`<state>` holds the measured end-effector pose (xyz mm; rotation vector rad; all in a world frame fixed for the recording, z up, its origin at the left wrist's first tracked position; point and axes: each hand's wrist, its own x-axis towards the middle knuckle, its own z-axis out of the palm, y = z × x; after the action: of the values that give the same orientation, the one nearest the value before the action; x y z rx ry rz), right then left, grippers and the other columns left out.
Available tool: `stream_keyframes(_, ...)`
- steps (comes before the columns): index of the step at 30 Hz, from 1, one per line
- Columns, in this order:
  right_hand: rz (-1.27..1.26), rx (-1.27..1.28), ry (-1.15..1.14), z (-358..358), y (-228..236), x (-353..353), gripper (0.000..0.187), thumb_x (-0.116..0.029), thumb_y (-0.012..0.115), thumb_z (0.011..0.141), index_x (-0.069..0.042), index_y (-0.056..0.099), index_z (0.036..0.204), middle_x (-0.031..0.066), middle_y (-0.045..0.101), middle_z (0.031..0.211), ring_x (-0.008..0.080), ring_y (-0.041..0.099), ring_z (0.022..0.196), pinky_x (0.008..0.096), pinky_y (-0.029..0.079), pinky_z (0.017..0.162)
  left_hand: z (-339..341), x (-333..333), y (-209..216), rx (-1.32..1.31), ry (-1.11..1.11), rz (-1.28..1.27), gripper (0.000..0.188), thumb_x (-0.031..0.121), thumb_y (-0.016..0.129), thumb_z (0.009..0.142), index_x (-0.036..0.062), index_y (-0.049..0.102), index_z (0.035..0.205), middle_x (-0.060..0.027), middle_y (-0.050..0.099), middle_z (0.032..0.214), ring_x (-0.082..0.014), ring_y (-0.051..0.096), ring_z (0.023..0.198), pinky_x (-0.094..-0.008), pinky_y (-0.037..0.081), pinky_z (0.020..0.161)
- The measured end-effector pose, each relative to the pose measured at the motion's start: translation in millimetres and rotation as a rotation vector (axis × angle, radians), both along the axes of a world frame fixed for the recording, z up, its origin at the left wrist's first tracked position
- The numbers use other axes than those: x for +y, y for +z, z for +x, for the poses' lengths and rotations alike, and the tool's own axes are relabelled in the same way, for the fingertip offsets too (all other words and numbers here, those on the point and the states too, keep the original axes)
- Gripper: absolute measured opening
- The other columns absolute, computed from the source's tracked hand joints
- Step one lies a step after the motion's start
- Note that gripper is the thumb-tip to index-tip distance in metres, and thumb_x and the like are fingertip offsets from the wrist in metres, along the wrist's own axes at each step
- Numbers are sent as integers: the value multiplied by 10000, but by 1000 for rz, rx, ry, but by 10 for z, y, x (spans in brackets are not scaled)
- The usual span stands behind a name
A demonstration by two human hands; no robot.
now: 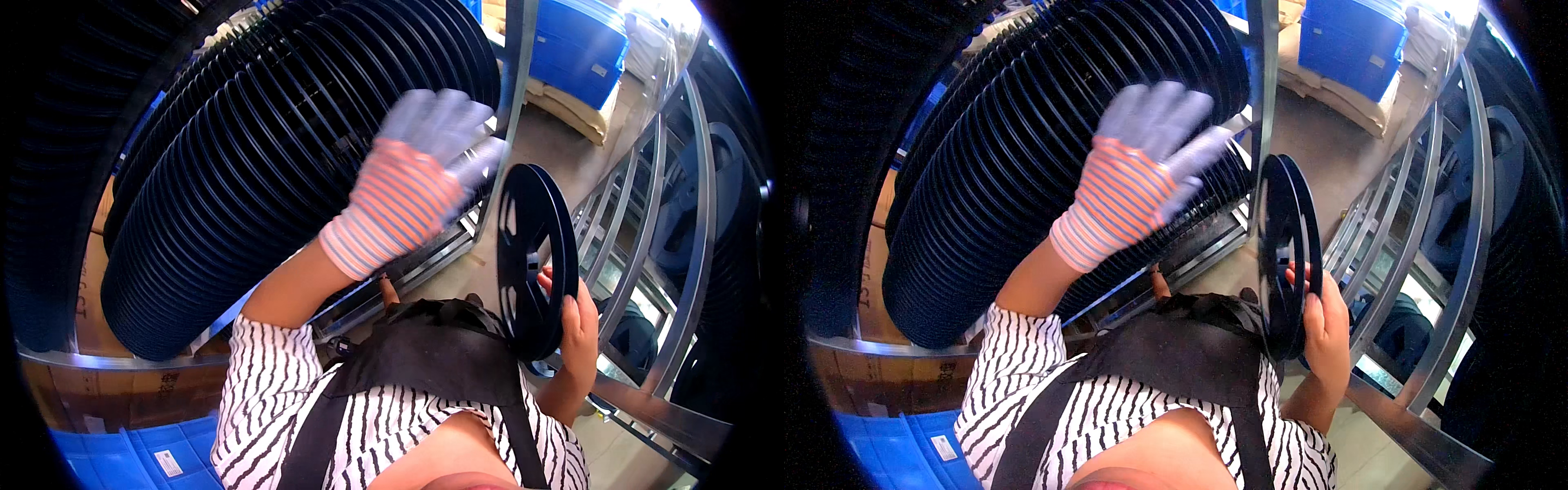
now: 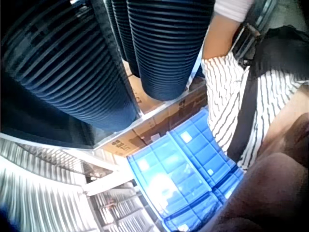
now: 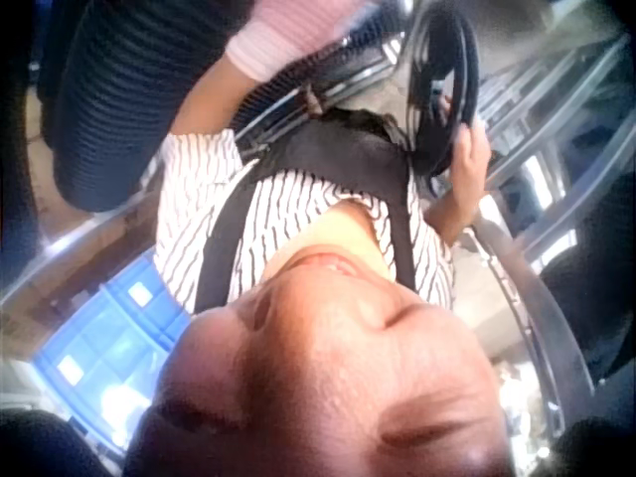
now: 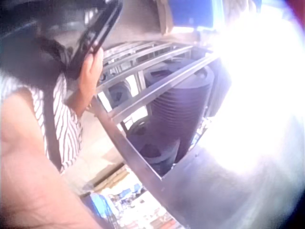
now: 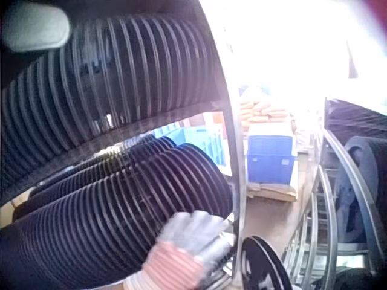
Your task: The person repeatedly picks up blue plastic circular parts and stacks them onto a metal rack. They handle the parts one at a time, aligning and placing them in a growing stack.
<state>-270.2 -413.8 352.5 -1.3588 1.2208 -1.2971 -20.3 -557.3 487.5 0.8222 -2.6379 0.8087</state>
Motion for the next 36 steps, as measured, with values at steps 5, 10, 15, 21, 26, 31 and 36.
stream_keyframes(5,133,-83,-227,-14,-197,-51,351,-198,376,1032,13,517,1274,135,617,1110,164,665,920,255,503,795,331,-551,-720,64,321,2,698,379,688,797,284,428,1439,-122,280,1548,-389,185,1438,-572,120,1166)
stream_keyframes(10,-225,-210,-410,16,-337,-182,509,-358,395,1029,89,495,1250,215,609,1179,188,684,690,411,513,932,315,-598,-684,77,429,-69,726,391,667,802,225,405,1458,-159,248,1560,-383,215,1428,-543,146,1166)
stream_keyframes(15,-407,-417,-443,-46,-536,-163,456,-288,348,1028,98,529,1190,267,597,1146,259,691,654,443,518,963,407,-374,-865,25,320,-123,732,394,668,787,215,415,1451,-107,254,1574,-339,163,1463,-529,101,1178)
stream_keyframes(21,-784,-396,-293,-125,-455,-234,397,-231,373,1029,82,534,1214,288,574,1171,293,721,709,404,494,1012,338,-256,-689,7,367,29,618,375,663,794,183,521,1364,-118,385,1500,-310,305,1403,-509,160,1160)
stream_keyframes(26,-931,-463,-248,-70,-269,-370,344,-176,486,997,77,515,1228,296,558,1187,316,726,805,368,516,981,-14,-443,-587,94,268,-35,619,355,666,796,183,516,1370,-111,392,1494,-320,299,1405,-514,142,1165)
stream_keyframes(31,-1035,-350,-212,-186,-303,-440,361,-206,514,994,67,528,1230,296,589,1157,363,687,977,347,528,945,-468,-959,-791,56,226,-105,695,397,628,791,145,443,1411,-122,328,1530,-314,229,1444,-535,110,1176)
stream_keyframes(36,-1054,-383,-98,-216,-48,-581,336,-216,497,1001,57,552,1189,263,642,1011,338,697,950,370,527,940,-378,-1041,-914,-34,349,-155,707,428,618,799,120,437,1410,-128,310,1544,-327,202,1457,-556,93,1176)
